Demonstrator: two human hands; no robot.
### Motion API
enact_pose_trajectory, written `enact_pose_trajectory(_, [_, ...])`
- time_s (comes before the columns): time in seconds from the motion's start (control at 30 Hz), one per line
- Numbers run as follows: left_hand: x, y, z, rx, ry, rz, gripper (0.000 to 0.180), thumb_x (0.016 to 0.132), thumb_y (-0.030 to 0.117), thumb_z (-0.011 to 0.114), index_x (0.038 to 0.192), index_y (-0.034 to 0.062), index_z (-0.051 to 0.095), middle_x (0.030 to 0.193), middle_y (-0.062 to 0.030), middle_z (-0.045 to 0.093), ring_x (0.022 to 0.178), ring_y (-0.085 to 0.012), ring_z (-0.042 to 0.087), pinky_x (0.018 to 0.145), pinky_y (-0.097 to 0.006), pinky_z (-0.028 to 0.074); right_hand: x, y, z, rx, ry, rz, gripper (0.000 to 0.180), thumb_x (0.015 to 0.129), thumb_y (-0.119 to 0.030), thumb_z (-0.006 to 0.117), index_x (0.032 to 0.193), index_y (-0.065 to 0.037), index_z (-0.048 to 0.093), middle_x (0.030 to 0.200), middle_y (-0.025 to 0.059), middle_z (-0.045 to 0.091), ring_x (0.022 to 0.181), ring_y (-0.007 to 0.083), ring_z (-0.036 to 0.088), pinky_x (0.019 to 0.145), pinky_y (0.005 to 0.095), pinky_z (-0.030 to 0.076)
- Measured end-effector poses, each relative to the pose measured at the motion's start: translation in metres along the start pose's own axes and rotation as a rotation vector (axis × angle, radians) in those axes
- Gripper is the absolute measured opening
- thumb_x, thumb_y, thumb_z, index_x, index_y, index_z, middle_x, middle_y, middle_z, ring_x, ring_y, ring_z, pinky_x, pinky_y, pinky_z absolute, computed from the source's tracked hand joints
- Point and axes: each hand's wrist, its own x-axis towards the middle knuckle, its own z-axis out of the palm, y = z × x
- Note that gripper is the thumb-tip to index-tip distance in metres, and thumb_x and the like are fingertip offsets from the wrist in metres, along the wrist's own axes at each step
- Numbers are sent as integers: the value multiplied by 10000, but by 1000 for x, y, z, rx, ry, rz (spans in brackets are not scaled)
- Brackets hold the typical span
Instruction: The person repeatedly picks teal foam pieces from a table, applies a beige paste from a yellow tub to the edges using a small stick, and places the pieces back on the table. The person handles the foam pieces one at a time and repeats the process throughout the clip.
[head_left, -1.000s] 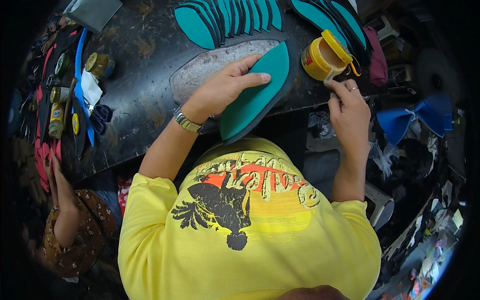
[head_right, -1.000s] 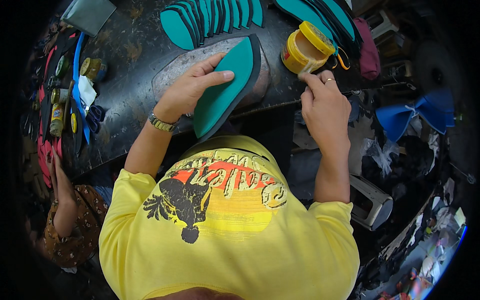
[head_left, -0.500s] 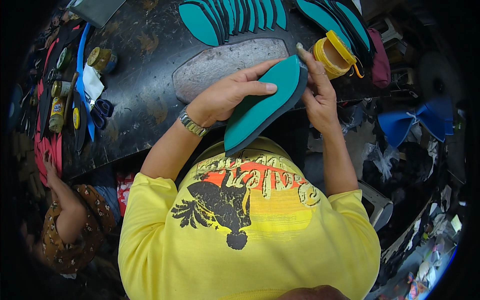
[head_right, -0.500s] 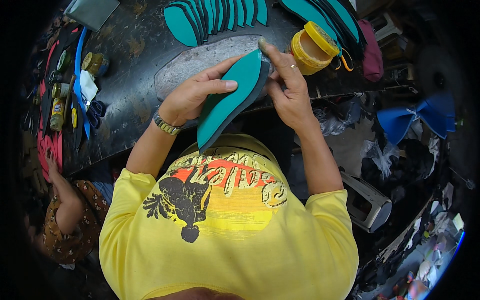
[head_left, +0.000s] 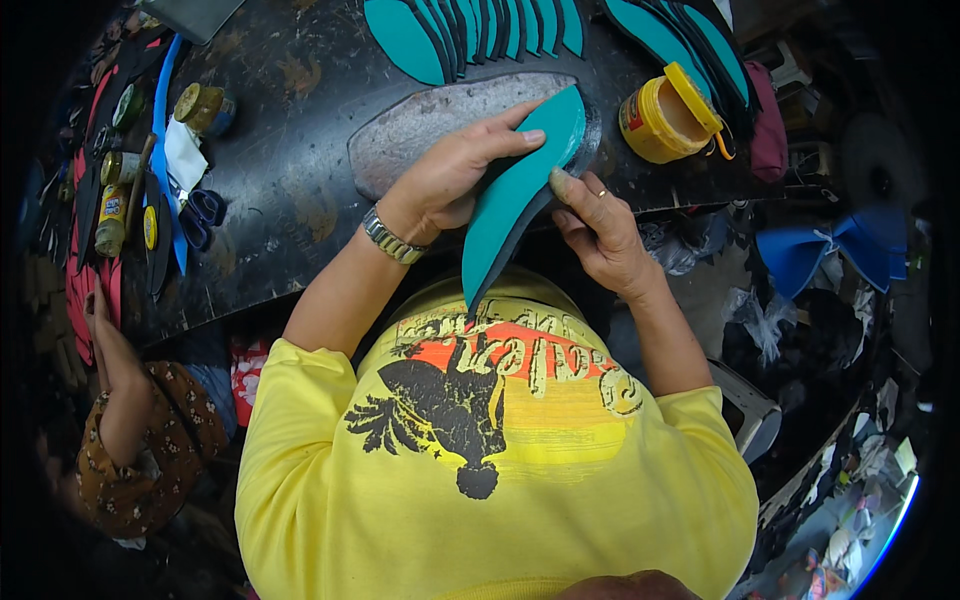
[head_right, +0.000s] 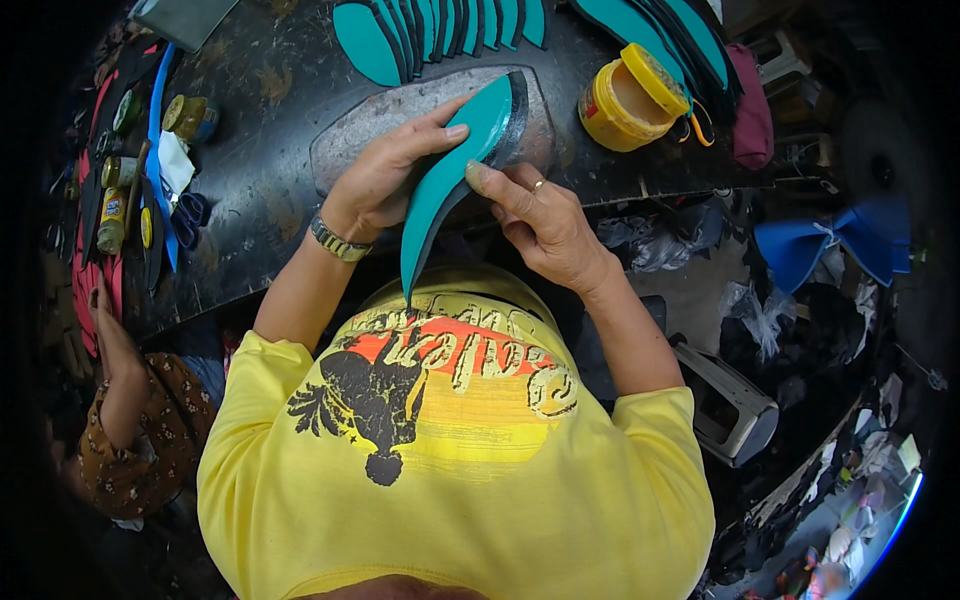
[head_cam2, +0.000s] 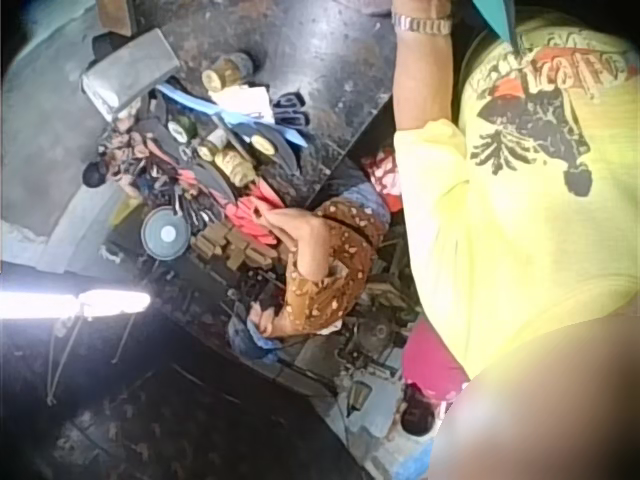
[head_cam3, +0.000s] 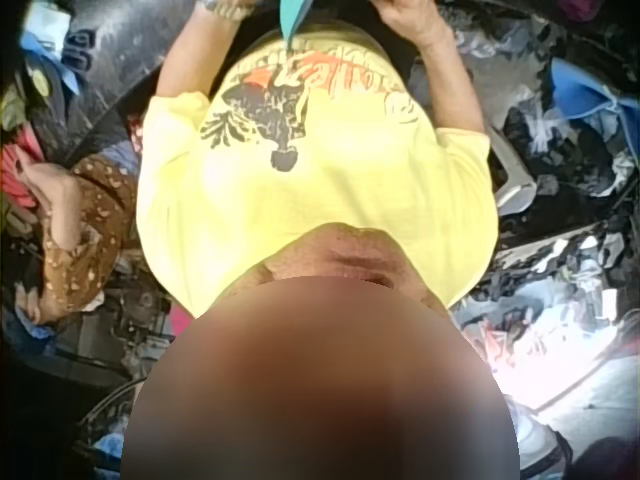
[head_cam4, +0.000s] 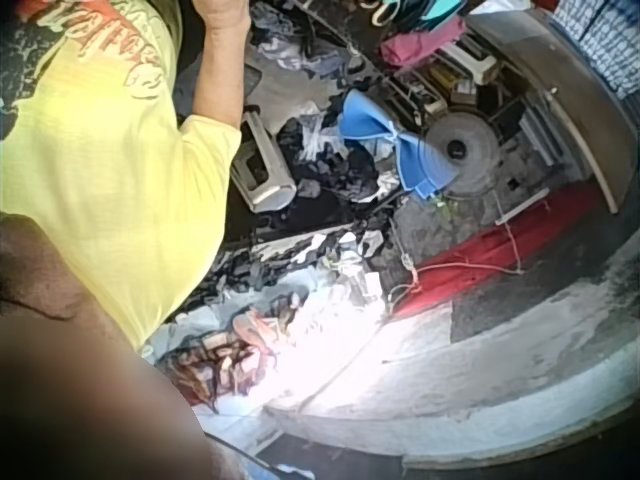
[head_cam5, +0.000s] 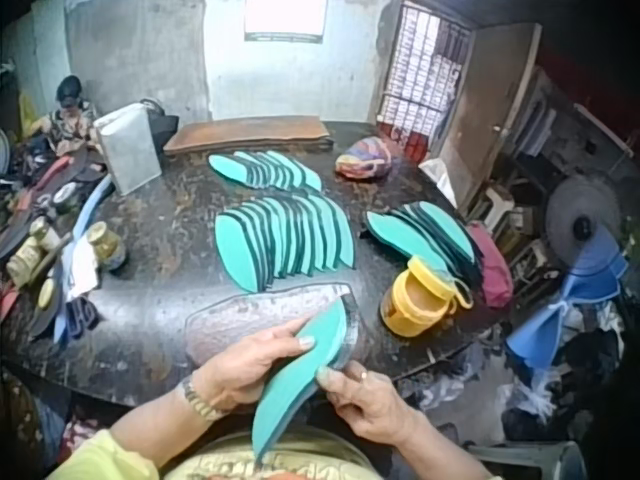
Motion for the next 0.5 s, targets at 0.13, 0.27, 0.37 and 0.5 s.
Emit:
enact_pose_trajectory(0.13, [-3, 4, -5, 11, -42, -14, 610, 977, 210, 589, 1508, 43, 337, 1142, -50, 640, 920, -80, 647, 780, -221, 554, 8, 1, -11, -50, 24, 42, 674, 768, 185, 539, 1370, -117, 558, 944, 120, 601, 799, 284, 636, 726, 343, 534])
enact_pose_trajectory(0.27, [-6, 4, -2, 44, -67, 21, 603, 966, 187, 597, 1503, 49, 359, 1150, -41, 638, 920, -71, 641, 782, -213, 548, 13, 5, -13, 25, 150, 110, 613, 837, 166, 512, 1404, -68, 519, 1153, 143, 630, 1022, 226, 632, 928, 314, 491])
enact_pose_trajectory(0.37, [-8, 8, 3, 70, -131, -8, 639, 964, 173, 594, 1517, 20, 315, 1223, -66, 622, 1000, -82, 635, 849, -214, 533, 18, 10, -11, 333, 240, 243, 584, 858, 144, 513, 1402, -69, 519, 1213, 151, 629, 1071, 221, 628, 944, 322, 482])
enact_pose_trajectory(0.5, [-12, 6, 12, 123, -99, 38, 628, 965, 163, 586, 1522, 40, 322, 1222, -56, 623, 1001, -83, 636, 856, -220, 532, 24, 14, -23, 7, -57, 402, 535, 877, 85, 553, 1371, -122, 567, 1236, 162, 643, 1118, 237, 639, 948, 332, 488])
